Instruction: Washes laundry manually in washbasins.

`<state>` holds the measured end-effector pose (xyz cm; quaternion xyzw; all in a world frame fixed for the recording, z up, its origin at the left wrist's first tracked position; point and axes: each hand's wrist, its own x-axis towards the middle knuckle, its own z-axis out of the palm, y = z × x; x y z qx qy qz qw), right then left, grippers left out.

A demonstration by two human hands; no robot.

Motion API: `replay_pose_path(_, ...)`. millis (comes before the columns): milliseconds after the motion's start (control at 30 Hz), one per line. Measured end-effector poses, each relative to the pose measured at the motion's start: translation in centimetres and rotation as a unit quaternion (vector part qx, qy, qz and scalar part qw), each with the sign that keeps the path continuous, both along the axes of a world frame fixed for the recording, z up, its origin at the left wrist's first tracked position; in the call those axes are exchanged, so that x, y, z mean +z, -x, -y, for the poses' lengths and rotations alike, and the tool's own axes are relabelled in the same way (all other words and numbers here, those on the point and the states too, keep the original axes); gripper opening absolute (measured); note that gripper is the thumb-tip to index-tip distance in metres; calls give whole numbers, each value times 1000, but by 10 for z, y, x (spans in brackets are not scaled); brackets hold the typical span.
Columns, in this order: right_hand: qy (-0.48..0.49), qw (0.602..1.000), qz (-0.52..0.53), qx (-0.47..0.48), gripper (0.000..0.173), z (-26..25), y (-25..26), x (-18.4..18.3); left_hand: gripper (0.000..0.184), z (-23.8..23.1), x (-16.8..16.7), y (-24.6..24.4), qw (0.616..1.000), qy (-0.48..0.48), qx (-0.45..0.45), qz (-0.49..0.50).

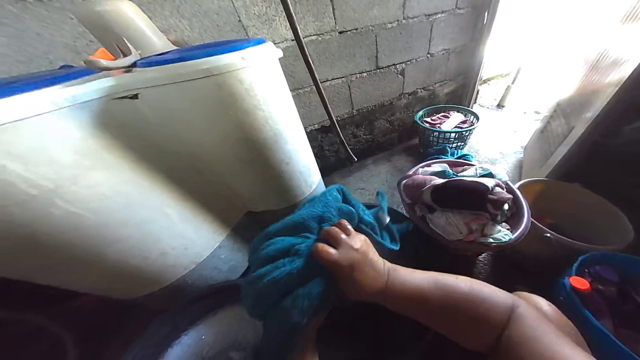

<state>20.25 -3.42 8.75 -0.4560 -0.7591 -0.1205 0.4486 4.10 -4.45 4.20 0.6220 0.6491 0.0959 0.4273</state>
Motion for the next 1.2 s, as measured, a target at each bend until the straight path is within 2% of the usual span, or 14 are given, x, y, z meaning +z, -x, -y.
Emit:
replay_pose_path(67, 246, 967, 24, -59, 43, 2, -13, -22, 44, -30, -41, 22, 987, 28, -111, -117)
replay_pose_path(133, 490, 867, 58, -74, 76, -5, -40, -45, 55, -37, -48, 28, 956, 47, -168, -235)
replay_pose_path(200, 583, 805, 73, -87, 85, -4, -72, -71, 59, -46, -54, 28, 938, 30, -222, -263)
replay_pose_path(267, 587, 799, 83, -103, 62, 5, -106, -78, 66, -65, -61, 26, 939, 22, -246, -241)
replay_pose_path(333, 531, 832, 98, -126, 41, 14, -142, -71, 53, -75, -66, 30, 943, 1, -263, -205)
replay_pose_path(467, 365, 902, 86, -215, 26, 18, -228, -44, 30, -78, -57, 21, 955, -139, -230, -126)
replay_pose_path(567, 370, 884, 38, -285, 33, -4, -307, -40, 30, -97, -53, -26, 916, -298, -260, -59)
replay_pose_path(667, 462, 853, 29, -240, 60, -33, -366, -64, 45, -142, -56, -111, 860, -354, -366, -14)
replay_pose_path(800, 587, 796, 49, -140, 62, -57, -383, -131, 64, -203, -82, -250, 826, -336, -441, 100)
replay_pose_path(900, 627, 775, 32, -72, 58, -62, -387, -161, 69, -217, -98, -346, 814, -308, -454, 190)
replay_pose_path(967, 646, 763, 3, -17, 52, -68, -402, -154, 74, -214, -109, -393, 813, -286, -460, 215)
replay_pose_path(1033, 659, 751, -43, 29, 46, -71, -428, -129, 79, -205, -122, -426, 819, -277, -474, 170)
replay_pose_path(1100, 631, 772, -82, 4, 35, -71, -465, -101, 82, -198, -134, -442, 825, -258, -494, 95)
replay_pose_path(1200, 518, 825, -123, -192, 17, -84, -542, -85, 96, -197, -150, -452, 832, -201, -517, 24)
